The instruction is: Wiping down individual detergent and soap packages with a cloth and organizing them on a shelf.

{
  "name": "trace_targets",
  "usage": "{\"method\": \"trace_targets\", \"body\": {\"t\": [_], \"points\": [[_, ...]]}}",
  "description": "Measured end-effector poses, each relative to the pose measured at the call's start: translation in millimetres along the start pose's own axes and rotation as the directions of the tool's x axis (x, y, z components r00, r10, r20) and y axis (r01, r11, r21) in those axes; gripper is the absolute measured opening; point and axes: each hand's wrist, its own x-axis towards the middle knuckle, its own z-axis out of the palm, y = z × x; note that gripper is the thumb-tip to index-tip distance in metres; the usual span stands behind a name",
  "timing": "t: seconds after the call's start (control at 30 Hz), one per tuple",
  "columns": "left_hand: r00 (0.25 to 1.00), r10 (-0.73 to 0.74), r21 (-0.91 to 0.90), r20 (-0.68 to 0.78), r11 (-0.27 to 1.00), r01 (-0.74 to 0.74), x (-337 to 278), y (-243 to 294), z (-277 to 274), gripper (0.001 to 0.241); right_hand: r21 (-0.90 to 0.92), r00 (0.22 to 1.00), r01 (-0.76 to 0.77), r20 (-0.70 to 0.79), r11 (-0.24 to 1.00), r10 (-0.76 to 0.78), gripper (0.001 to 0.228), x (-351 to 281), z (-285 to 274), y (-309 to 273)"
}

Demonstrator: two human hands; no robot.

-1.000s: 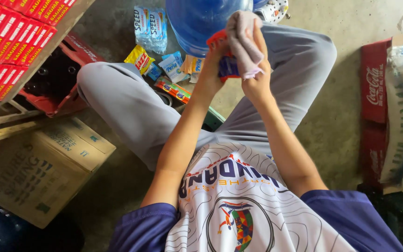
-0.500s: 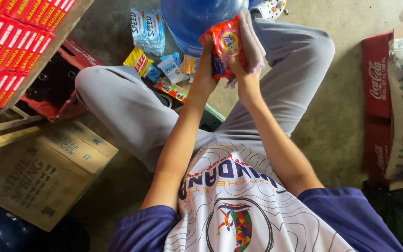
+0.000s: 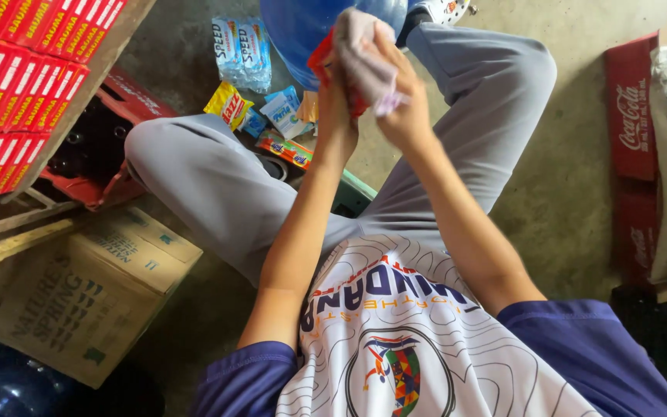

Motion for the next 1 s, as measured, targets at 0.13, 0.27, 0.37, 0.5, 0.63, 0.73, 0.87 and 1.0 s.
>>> {"method": "trace_targets", "body": {"t": [0.13,0.27,0.37,0.5,0.63,0.73,0.87,1.0], "points": [[0.993,-0.029,-0.296,0.115,0.953,0.062,17.9,3.6,-7.8,0.07,-0.433,0.954,0.29,0.059,0.853,-0.294,0.046,-26.4,9.1,-16.3],[0.984,-0.106,-0.491,0.14,0.856,0.162,24.0,24.0,-8.3,0.074,-0.536,0.955,0.286,0.095,0.794,-0.279,0.044,-50.9,-2.8,20.5],[0.987,-0.041,-0.49,0.157,0.864,0.114,17.9,54.3,6.9,0.066,-0.134,0.98,-0.159,-0.145,0.978,0.139,0.039,-66.0,-12.8,61.2],[0.979,0.06,-0.455,0.197,0.89,0.038,5.0,55.1,8.7,0.073,0.484,0.72,-0.421,-0.336,0.767,0.607,0.048,-65.5,-3.7,49.7],[0.985,0.036,-0.367,0.171,0.93,0.03,6.0,31.6,9.1,0.073,-0.126,0.925,0.152,-0.331,0.98,-0.186,0.051,-26.6,23.4,-29.3],[0.978,-0.018,-0.332,0.21,0.939,0.089,-6.2,54.7,17.4,0.077,-0.354,0.898,0.309,-0.197,0.883,-0.393,0.04,-44.5,32.2,0.4],[0.998,0.059,-0.163,0.022,0.985,-0.055,9.1,41.2,-15.4,0.076,0.178,0.934,-0.015,-0.35,0.984,0.077,0.038,-82.6,-1.0,103.2],[0.988,0.115,0.064,-0.101,0.992,-0.109,1.2,38.4,-2.8,0.085,0.697,0.831,-0.215,-0.237,0.684,0.503,0.052,-81.5,-18.6,89.1]]}}
